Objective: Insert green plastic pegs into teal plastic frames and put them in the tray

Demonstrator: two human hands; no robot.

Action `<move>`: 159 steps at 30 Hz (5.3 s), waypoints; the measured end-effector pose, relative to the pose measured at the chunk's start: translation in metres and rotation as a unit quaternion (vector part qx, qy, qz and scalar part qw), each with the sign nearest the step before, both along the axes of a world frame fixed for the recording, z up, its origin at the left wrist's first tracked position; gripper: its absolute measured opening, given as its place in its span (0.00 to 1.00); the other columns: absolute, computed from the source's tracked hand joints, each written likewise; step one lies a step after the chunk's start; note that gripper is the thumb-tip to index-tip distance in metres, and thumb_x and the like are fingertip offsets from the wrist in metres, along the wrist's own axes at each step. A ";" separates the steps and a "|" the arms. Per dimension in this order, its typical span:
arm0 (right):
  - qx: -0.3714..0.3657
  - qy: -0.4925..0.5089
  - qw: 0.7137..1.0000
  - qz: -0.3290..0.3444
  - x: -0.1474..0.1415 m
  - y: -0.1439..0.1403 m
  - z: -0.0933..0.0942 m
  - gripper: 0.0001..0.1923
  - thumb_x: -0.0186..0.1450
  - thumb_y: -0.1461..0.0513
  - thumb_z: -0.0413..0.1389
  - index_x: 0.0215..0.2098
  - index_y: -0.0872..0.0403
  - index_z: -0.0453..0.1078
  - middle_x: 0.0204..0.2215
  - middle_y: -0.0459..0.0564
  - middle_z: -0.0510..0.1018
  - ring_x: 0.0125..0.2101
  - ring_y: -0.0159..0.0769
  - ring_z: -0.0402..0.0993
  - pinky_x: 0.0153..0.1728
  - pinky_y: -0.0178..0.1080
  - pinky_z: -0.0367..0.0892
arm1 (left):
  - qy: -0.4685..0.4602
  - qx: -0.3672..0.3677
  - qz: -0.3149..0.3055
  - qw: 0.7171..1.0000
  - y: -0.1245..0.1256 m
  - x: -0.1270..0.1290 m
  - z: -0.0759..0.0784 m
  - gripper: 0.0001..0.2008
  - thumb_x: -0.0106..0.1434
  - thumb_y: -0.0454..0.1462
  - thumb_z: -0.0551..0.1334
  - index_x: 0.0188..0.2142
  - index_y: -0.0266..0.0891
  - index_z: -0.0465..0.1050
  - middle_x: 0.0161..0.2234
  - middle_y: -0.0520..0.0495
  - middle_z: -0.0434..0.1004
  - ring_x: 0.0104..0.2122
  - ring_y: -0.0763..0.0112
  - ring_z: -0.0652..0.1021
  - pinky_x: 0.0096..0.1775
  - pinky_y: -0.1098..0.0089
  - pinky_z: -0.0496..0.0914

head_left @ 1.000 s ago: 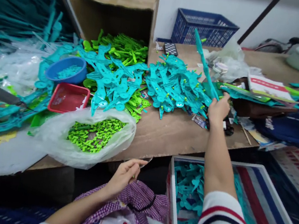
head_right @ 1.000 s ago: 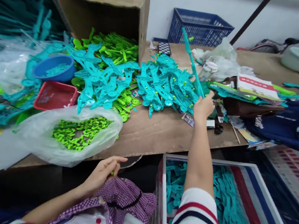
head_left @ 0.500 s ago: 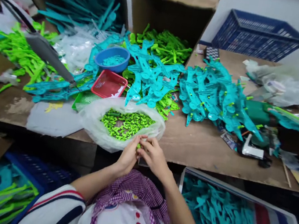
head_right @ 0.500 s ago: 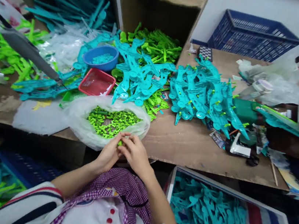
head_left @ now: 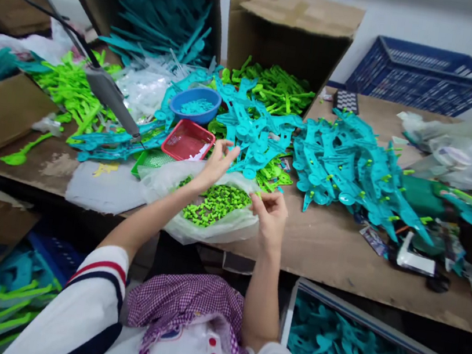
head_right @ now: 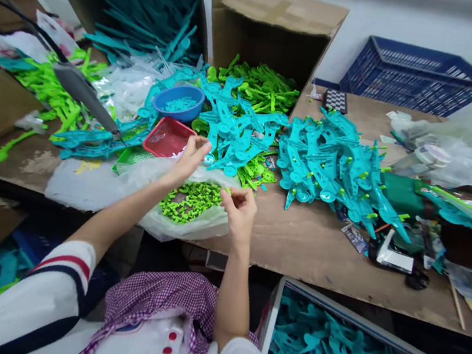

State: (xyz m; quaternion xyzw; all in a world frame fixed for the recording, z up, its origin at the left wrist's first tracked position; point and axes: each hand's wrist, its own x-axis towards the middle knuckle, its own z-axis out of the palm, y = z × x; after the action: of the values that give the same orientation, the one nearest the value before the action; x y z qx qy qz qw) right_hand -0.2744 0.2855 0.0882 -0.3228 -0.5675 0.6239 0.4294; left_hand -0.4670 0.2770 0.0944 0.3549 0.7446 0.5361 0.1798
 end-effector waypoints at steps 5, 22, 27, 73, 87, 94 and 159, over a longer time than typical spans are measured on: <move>-0.008 -0.037 0.999 0.023 0.054 -0.024 -0.006 0.15 0.55 0.56 0.66 0.29 0.53 0.66 0.31 0.45 0.77 0.29 0.31 0.73 0.31 0.35 0.68 | 0.096 -0.190 0.024 0.977 0.099 -0.070 -0.013 0.20 0.66 0.47 0.58 0.46 0.30 0.66 0.50 0.29 0.70 0.53 0.54 0.70 0.51 0.62 0.61; 0.027 -0.008 0.997 -0.078 0.119 -0.021 0.009 0.12 0.61 0.56 0.63 0.33 0.49 0.64 0.27 0.41 0.76 0.31 0.36 0.80 0.44 0.45 0.72 | -0.075 -0.011 -0.122 0.990 -0.082 0.104 -0.013 0.13 0.62 0.47 0.62 0.32 0.39 0.67 0.26 0.54 0.69 0.28 0.74 0.68 0.34 0.72 0.63; 0.007 -0.025 0.999 -0.043 0.082 -0.030 0.008 0.14 0.60 0.54 0.63 0.33 0.50 0.63 0.27 0.42 0.75 0.29 0.35 0.78 0.33 0.38 0.71 | -0.155 -0.076 -0.190 0.967 -0.160 0.191 -0.056 0.15 0.67 0.48 0.55 0.38 0.39 0.69 0.31 0.51 0.74 0.29 0.72 0.72 0.34 0.71 0.65; -0.032 -0.128 0.991 -0.006 0.159 0.043 -0.063 0.17 0.60 0.47 0.60 0.39 0.49 0.67 0.27 0.44 0.77 0.27 0.34 0.75 0.32 0.38 0.70 | 0.282 -0.115 -0.277 0.911 -0.057 0.176 -0.126 0.16 0.70 0.43 0.53 0.50 0.41 0.74 0.54 0.40 0.71 0.52 0.60 0.75 0.53 0.60 0.70; 0.233 -0.311 0.921 0.031 0.108 0.053 -0.101 0.12 0.65 0.53 0.54 0.32 0.53 0.71 0.27 0.47 0.75 0.27 0.34 0.68 0.33 0.37 0.65 | 0.264 -0.102 -0.263 0.922 -0.064 0.180 -0.136 0.12 0.69 0.39 0.55 0.42 0.39 0.78 0.57 0.42 0.72 0.46 0.63 0.80 0.49 0.63 0.75; 0.219 -0.285 0.932 0.046 0.112 0.057 -0.104 0.12 0.65 0.53 0.55 0.33 0.52 0.71 0.27 0.46 0.76 0.27 0.33 0.68 0.31 0.37 0.66 | 0.273 -0.138 -0.249 0.919 -0.064 0.189 -0.129 0.11 0.69 0.38 0.55 0.38 0.40 0.77 0.58 0.43 0.71 0.41 0.66 0.82 0.41 0.67 0.76; 0.142 -0.395 0.813 -0.403 0.307 0.145 -0.120 0.25 0.59 0.41 0.54 0.29 0.55 0.69 0.29 0.52 0.76 0.32 0.39 0.70 0.41 0.45 0.68 | 0.348 -0.027 -0.387 0.853 0.013 0.245 -0.117 0.22 0.68 0.46 0.55 0.61 0.52 0.66 0.62 0.44 0.66 0.63 0.53 0.64 0.63 0.45 0.54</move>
State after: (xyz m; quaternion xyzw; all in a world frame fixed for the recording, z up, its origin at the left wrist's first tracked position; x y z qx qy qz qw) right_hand 0.0324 0.4307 -0.0314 -0.6765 -0.5901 0.1262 0.4222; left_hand -0.2216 0.2904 -0.0230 0.7732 0.5748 0.2439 0.1112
